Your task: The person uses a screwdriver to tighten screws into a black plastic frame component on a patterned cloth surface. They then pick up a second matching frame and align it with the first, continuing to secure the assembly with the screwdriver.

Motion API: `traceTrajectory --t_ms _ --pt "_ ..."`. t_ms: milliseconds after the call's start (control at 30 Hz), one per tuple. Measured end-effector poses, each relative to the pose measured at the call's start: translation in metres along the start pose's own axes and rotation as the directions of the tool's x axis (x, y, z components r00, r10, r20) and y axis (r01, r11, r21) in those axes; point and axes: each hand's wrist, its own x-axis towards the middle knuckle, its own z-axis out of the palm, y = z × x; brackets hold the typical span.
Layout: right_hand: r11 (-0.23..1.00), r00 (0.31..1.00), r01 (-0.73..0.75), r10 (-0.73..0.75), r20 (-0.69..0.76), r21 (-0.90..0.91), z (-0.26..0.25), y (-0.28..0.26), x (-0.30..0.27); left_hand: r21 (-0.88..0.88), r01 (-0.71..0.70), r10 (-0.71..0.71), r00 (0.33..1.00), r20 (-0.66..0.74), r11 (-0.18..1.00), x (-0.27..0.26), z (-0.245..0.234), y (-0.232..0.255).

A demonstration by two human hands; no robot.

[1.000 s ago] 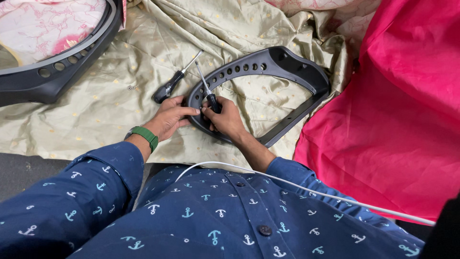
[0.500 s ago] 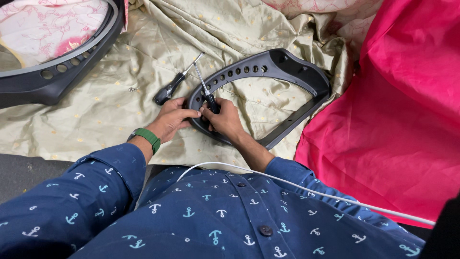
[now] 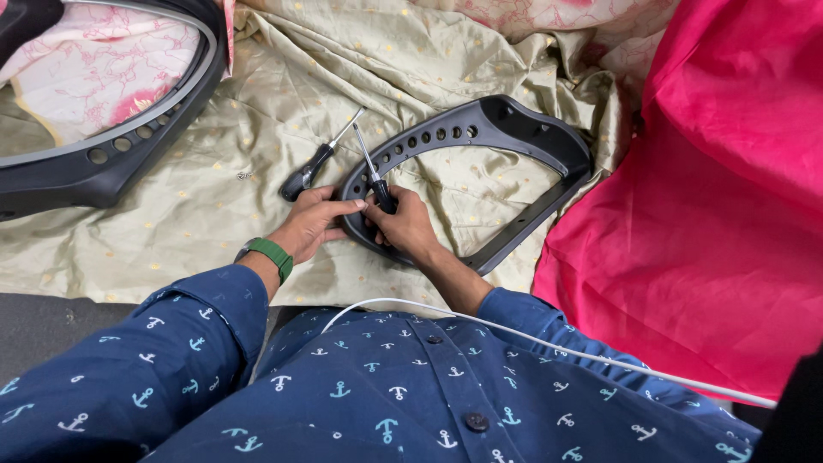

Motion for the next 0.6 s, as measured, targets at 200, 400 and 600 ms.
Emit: traceTrajectory --t_ms 200,400,600 --pt "1.0 1.0 -0.014 0.015 0.017 -0.011 -0.002 0.002 -0.001 0.051 0.031 -0.03 0.999 -0.012 0.998 0.009 -0.002 -0.001" --pt "0.999 0.998 -0.049 0.049 0.047 0.005 -0.004 0.001 -0.003 0.065 0.034 -0.033 0.999 -0.019 0.997 0.012 -0.003 -0.004" --pt "0.996 0.996 -0.079 0.078 0.042 0.028 -0.005 0.0 -0.008 0.134 0.047 -0.038 0.997 -0.07 0.99 0.012 -0.001 -0.004"
